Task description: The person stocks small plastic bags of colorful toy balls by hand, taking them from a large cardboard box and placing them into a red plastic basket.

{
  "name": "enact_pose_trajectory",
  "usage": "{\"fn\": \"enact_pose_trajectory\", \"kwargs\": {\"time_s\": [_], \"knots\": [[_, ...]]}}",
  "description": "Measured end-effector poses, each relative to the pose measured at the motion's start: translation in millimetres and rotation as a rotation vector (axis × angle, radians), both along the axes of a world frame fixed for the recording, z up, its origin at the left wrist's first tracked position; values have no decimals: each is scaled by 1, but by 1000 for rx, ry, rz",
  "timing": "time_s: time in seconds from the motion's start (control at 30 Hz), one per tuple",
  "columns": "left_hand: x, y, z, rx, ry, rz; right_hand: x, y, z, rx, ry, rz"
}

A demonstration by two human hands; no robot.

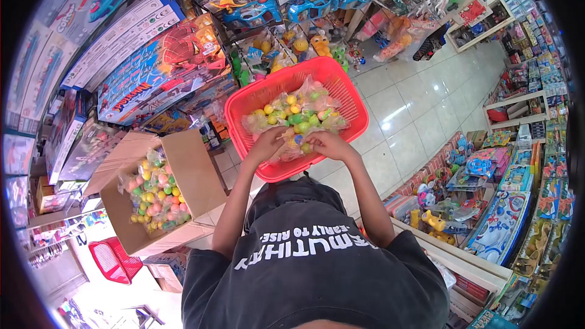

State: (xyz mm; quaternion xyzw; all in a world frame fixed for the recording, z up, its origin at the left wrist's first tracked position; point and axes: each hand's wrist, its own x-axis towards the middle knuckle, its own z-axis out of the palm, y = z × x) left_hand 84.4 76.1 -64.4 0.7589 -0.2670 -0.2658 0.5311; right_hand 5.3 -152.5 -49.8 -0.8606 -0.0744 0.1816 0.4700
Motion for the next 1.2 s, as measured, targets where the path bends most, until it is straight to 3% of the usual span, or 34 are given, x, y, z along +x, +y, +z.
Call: {"fn": "enact_pose_trajectory", "kwargs": {"time_s": [0.13,0.2,0.3,0.37,0.43,0.5,0.57,0.67,0.73,0.8,0.87,1.03,1.2], "knots": [[-35,34,47,-153,267,35,-33,-7,35,195,61,-101],[-58,50,63,-200,660,-152,-49,-8,36,390,130,-179],[-92,55,49,-220,759,-290,-79,-5,24,552,176,-284],[-115,56,16,-207,764,-299,-99,-5,-3,560,224,-261],[-137,58,-36,26,787,-232,-124,1,-38,569,281,-242],[-166,73,-129,116,684,-81,-149,9,-77,441,538,-255],[-203,89,-165,428,95,12,-178,24,-126,376,609,-265],[-249,108,-179,585,190,47,-227,43,-185,334,672,-282],[-270,119,-177,392,336,220,-252,51,-203,332,687,-272],[-282,131,-177,389,338,261,-270,51,-213,122,653,-298],[-294,141,-176,382,340,298,-280,48,-222,91,678,-326],[-325,176,-190,589,358,317,-281,51,-214,120,848,-435],[-350,227,-229,427,368,464,-268,77,-207,96,835,-361]]}}
